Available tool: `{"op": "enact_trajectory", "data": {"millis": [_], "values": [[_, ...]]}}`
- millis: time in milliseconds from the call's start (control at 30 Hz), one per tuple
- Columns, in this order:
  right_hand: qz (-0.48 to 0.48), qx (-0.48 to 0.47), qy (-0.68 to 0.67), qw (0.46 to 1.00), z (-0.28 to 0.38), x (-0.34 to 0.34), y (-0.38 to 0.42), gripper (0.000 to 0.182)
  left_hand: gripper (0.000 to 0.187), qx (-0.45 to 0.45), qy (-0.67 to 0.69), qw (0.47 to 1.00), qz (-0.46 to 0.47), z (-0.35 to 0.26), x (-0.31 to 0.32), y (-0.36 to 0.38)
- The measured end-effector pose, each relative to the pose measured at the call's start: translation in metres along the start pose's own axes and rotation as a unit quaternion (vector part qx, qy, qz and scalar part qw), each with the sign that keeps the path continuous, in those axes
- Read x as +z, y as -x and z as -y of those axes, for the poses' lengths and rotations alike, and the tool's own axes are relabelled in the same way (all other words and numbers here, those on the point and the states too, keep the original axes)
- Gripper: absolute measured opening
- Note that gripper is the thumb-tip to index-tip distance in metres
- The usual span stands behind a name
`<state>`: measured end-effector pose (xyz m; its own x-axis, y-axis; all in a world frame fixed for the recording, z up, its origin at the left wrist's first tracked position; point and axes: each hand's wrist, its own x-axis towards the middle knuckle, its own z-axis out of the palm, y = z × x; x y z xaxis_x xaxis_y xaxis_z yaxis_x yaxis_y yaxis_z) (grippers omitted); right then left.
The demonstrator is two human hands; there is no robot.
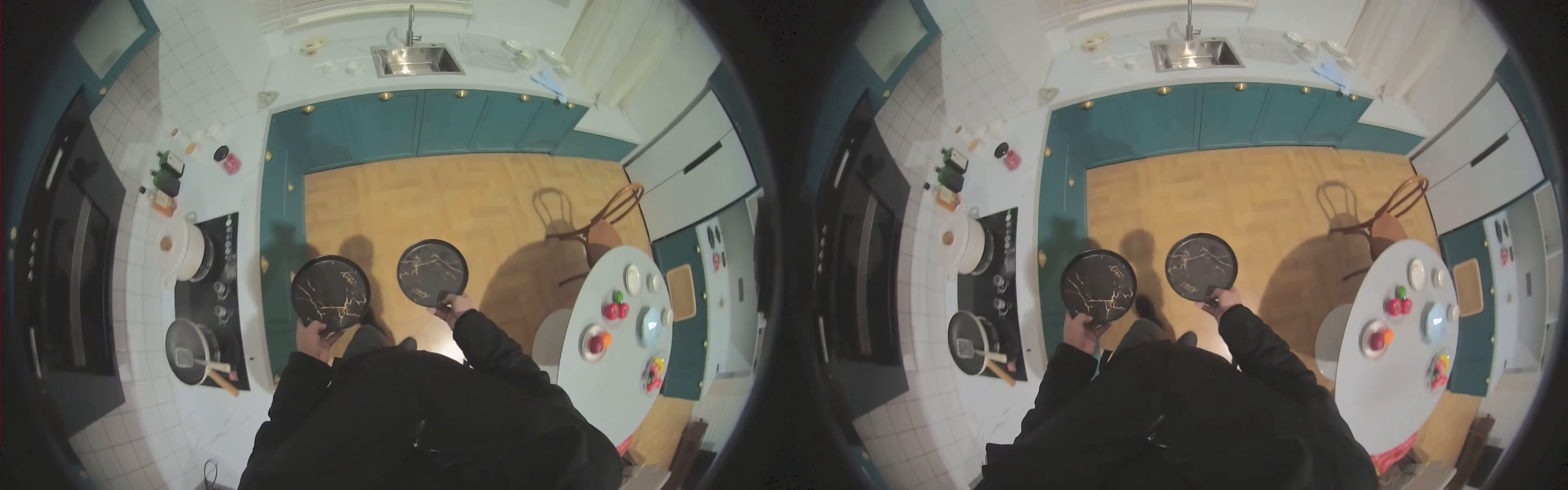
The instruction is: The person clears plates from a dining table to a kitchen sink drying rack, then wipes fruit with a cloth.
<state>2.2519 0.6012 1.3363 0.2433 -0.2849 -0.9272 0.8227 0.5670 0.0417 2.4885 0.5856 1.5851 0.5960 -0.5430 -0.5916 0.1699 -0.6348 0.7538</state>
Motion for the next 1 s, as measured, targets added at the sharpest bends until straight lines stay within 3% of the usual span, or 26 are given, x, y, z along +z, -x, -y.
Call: {"op": "enact_trajectory", "data": {"millis": [100,200,267,400,500,600,800,967,1000], "values": [[0.045,0.026,0.016,0.999,0.031,0.030,-0.016,0.055,0.063,-0.034,-0.013,0.999,-0.003,-0.013,0.045,-0.043],[0.021,0.047,0.014,0.999,0.060,0.065,-0.067,0.059,0.077,-0.057,-0.003,0.998,0.039,-0.030,0.088,-0.118],[-0.018,0.044,-0.021,0.999,0.092,0.092,-0.101,0.059,0.064,-0.060,-0.013,0.996,0.059,-0.062,0.140,-0.163],[-0.052,0.029,-0.075,0.995,0.145,0.120,-0.146,0.062,0.057,-0.031,-0.037,0.996,0.074,-0.116,0.220,-0.223],[-0.064,-0.016,-0.117,0.991,0.186,0.162,-0.177,0.053,0.048,-0.004,-0.081,0.992,0.097,-0.165,0.281,-0.283],[-0.114,-0.005,-0.155,0.981,0.212,0.182,-0.207,0.048,0.064,-0.010,-0.125,0.986,0.110,-0.190,0.335,-0.325],[-0.075,0.048,-0.120,0.989,0.297,0.236,-0.273,0.058,0.067,-0.034,-0.099,0.988,0.117,-0.192,0.416,-0.409],[-0.007,0.052,-0.051,0.997,0.402,0.296,-0.338,0.060,0.067,-0.051,-0.070,0.995,0.053,-0.212,0.501,-0.434],[0.001,0.051,-0.040,0.998,0.412,0.296,-0.381,0.060,0.068,-0.047,-0.066,0.996,0.047,-0.216,0.516,-0.446]]}}
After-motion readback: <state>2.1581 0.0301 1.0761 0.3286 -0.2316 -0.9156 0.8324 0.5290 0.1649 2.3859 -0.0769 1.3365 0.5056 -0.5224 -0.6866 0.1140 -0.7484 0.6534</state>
